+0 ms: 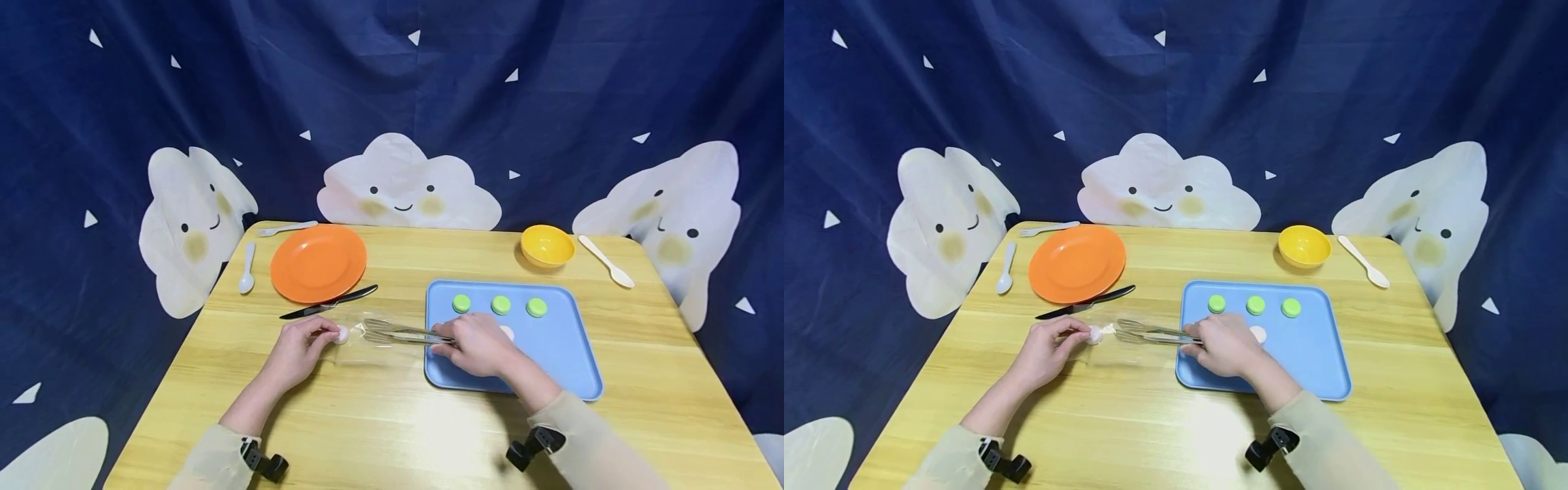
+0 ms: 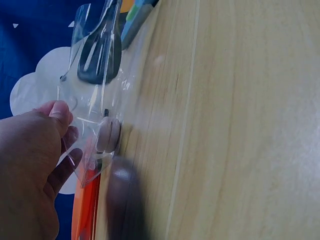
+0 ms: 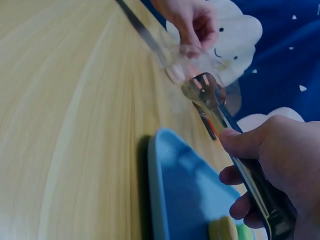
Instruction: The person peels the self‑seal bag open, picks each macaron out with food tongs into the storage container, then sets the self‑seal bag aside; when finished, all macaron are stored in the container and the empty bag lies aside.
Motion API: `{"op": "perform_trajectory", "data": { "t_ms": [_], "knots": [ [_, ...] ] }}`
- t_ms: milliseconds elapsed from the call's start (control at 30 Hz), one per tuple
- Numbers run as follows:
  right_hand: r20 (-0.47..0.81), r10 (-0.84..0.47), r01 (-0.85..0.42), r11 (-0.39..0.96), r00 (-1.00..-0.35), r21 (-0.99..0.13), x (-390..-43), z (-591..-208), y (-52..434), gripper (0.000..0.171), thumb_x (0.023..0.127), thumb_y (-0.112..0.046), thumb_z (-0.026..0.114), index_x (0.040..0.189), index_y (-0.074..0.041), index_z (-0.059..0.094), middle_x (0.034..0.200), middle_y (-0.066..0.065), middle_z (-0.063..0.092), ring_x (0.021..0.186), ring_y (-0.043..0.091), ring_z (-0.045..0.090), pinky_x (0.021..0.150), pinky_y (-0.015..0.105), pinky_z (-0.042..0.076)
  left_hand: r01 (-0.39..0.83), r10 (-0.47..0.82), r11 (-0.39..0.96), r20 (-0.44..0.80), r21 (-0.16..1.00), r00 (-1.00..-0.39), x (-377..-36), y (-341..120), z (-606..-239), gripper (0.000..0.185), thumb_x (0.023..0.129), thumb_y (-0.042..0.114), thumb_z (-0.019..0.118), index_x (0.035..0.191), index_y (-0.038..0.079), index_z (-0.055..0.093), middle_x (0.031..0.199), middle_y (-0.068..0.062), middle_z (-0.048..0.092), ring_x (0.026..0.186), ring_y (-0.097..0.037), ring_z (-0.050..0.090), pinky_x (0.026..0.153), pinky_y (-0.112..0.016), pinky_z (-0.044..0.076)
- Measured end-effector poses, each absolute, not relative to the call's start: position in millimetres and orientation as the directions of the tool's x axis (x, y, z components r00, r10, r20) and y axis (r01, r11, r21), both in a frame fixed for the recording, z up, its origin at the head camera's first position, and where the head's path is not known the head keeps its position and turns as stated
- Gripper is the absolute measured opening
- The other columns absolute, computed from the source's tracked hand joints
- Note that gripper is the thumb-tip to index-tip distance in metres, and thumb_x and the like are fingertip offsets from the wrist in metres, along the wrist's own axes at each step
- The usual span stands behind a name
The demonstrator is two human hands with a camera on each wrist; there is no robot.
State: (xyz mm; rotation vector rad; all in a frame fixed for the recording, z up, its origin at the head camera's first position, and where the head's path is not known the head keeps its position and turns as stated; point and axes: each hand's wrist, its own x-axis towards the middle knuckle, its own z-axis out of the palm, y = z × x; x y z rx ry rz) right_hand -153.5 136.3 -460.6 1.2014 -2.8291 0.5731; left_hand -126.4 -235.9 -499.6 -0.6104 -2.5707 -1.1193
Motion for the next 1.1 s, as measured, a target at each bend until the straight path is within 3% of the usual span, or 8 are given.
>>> {"op": "perform_trajectory", "data": {
  "t_ms": [133, 367, 700, 1100],
  "knots": [
    [0.136, -0.693, -0.692, 0.642, -0.708, -0.329, -155, -463, 123, 0.031, 0.100, -0.039, 0.075, 0.079, -0.026, 0.056, 0.064, -0.013, 0.047, 0.057, 0.008, 0.044, 0.047, 0.030, 0.035, 0.511, 0.276, 0.588, 0.439, 0.627, -0.855, -129, -234, -501, 0.017, 0.090, -0.003, 0.082, 0.096, 0.012, 0.078, 0.098, 0.008, 0.075, 0.092, -0.012, 0.072, 0.079, -0.027, 0.062],
    [0.126, -0.700, -0.696, 0.641, -0.703, -0.323, -157, -467, 109, 0.037, 0.100, -0.042, 0.073, 0.077, -0.026, 0.050, 0.064, -0.014, 0.045, 0.058, 0.008, 0.047, 0.048, 0.030, 0.036, 0.524, 0.275, 0.552, 0.452, 0.648, -0.849, -129, -233, -501, 0.016, 0.091, -0.004, 0.081, 0.095, 0.012, 0.077, 0.095, -0.001, 0.076, 0.087, -0.013, 0.071, 0.078, -0.013, 0.054],
    [0.100, -0.716, -0.708, 0.641, -0.691, -0.297, -160, -471, 91, 0.033, 0.098, -0.045, 0.074, 0.082, -0.027, 0.053, 0.065, -0.015, 0.045, 0.057, 0.008, 0.046, 0.051, 0.031, 0.038, 0.552, 0.277, 0.540, 0.485, 0.636, -0.830, -129, -233, -502, 0.015, 0.089, -0.006, 0.081, 0.094, 0.008, 0.077, 0.097, 0.004, 0.075, 0.086, -0.013, 0.071, 0.076, -0.014, 0.054],
    [0.089, -0.711, -0.700, 0.648, -0.697, -0.299, -162, -473, 77, 0.036, 0.100, -0.044, 0.073, 0.079, -0.026, 0.051, 0.065, -0.013, 0.048, 0.056, 0.011, 0.047, 0.049, 0.032, 0.037, 0.554, 0.296, 0.506, 0.470, 0.662, -0.832, -128, -233, -500, 0.013, 0.092, -0.004, 0.080, 0.095, 0.009, 0.077, 0.096, 0.000, 0.075, 0.090, -0.014, 0.071, 0.078, -0.016, 0.056]
  ]
}}
